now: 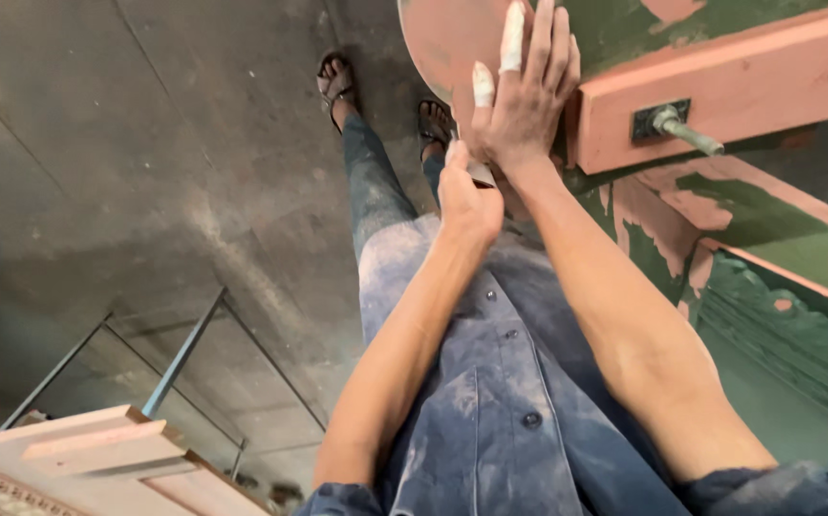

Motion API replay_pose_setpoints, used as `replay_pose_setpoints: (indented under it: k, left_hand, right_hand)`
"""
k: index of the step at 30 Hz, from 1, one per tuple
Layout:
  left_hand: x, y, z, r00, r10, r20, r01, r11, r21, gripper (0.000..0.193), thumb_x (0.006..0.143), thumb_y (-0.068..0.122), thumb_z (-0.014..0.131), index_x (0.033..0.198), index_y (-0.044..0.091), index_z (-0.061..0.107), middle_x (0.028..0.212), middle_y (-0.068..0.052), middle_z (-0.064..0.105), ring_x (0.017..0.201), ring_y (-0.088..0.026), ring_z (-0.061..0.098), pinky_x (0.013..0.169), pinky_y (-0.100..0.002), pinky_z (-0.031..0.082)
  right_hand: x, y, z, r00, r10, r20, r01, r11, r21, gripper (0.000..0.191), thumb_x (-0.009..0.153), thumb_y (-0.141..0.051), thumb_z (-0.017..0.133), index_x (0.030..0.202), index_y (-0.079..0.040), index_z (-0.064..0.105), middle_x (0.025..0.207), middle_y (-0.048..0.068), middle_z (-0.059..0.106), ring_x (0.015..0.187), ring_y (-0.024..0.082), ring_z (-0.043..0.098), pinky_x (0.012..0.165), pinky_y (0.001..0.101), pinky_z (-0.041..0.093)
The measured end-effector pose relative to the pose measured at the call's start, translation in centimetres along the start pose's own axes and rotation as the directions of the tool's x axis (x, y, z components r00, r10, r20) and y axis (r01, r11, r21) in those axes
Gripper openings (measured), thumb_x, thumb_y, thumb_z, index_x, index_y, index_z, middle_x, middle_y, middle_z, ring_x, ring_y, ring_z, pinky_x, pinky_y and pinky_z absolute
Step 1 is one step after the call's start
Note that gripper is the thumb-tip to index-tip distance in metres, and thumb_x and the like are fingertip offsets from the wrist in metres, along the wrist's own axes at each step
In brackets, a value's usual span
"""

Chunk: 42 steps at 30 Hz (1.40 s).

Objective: The person sands a large green and pink wooden panel using a sanding block. They move the block along the edges and flat surfaces, applying consistent pressure to smooth the wood.

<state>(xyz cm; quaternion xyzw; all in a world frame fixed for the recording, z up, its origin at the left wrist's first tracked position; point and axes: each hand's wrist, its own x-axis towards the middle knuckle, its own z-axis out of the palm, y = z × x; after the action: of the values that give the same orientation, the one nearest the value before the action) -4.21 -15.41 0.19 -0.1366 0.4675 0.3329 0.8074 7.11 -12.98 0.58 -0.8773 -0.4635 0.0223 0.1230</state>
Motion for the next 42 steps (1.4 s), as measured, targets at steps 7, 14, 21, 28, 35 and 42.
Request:
replay_pose_setpoints:
  k: [7,14,21,28,35,42]
  left_hand:
    - [1.7,-0.4,-1.0,0.991,0.081,0.107,-0.089,0.993,0.076,0.03,0.117,0.018,0.042,0.139,0.002,0.053,0.136,-0.011,0.058,0.125,-0.024,0.054,0.113,-0.041,0.04]
    - [-4.5,1.3,2.0,0.996,-0.036,0.087,0.041,0.998,-0.057,0.04,0.112,0.012,0.04,0.147,-0.005,0.046,0.145,-0.013,0.057,0.132,-0.024,0.054,0.117,-0.038,0.039]
    - [-6.6,4.2,-2.3,0.993,0.09,-0.075,-0.08,0.988,0.135,0.062,0.098,-0.001,0.036,0.159,0.007,0.026,0.162,-0.012,0.039,0.146,-0.025,0.043,0.124,-0.037,0.031]
    - [1.5,0.1,-0.8,0.993,-0.006,0.12,-0.007,0.994,0.111,0.052,0.111,0.019,0.034,0.16,0.002,0.03,0.163,-0.007,0.039,0.147,-0.022,0.039,0.124,-0.037,0.03]
    - [0.4,0.9,1.3,0.972,-0.066,0.224,0.061,0.998,0.03,0.064,0.114,0.049,0.022,0.156,0.003,0.036,0.16,-0.009,0.041,0.145,-0.025,0.038,0.123,-0.039,0.027]
    - [0.1,-0.5,1.6,0.986,-0.06,0.158,0.06,0.998,0.003,0.065,0.117,0.047,0.021,0.156,-0.004,0.036,0.159,-0.014,0.041,0.142,-0.027,0.039,0.122,-0.042,0.027]
  right_hand:
    - [-0.1,0.0,0.3,1.0,-0.015,-0.026,0.015,1.0,0.007,0.062,0.115,-0.036,0.055,0.163,-0.001,0.037,0.167,0.022,0.026,0.156,0.041,0.024,0.129,0.0564,0.02]
    - [-0.1,0.4,0.4,0.998,-0.038,-0.04,0.038,0.999,0.005,0.062,0.117,-0.036,0.057,0.163,-0.001,0.037,0.167,0.022,0.028,0.156,0.04,0.024,0.129,0.0563,0.02]
    - [-0.5,0.3,0.6,1.0,0.001,0.022,-0.001,1.0,0.025,0.064,0.115,-0.035,0.057,0.163,0.002,0.036,0.168,0.025,0.026,0.155,0.043,0.023,0.128,0.0567,0.02]
    - [-0.1,1.0,1.3,0.998,-0.033,-0.049,0.032,0.999,-0.008,0.062,0.116,-0.037,0.056,0.163,-0.001,0.037,0.168,0.021,0.027,0.157,0.04,0.023,0.13,0.0556,0.02]
    - [-0.2,0.9,1.0,0.999,-0.029,-0.031,0.03,1.0,0.009,0.062,0.115,-0.037,0.056,0.163,-0.003,0.036,0.168,0.021,0.028,0.156,0.042,0.026,0.129,0.0545,0.019]
    - [-0.1,1.6,0.4,0.998,-0.058,-0.012,0.058,0.998,0.007,0.062,0.115,-0.035,0.058,0.163,-0.003,0.036,0.168,0.02,0.03,0.157,0.042,0.026,0.13,0.0533,0.019]
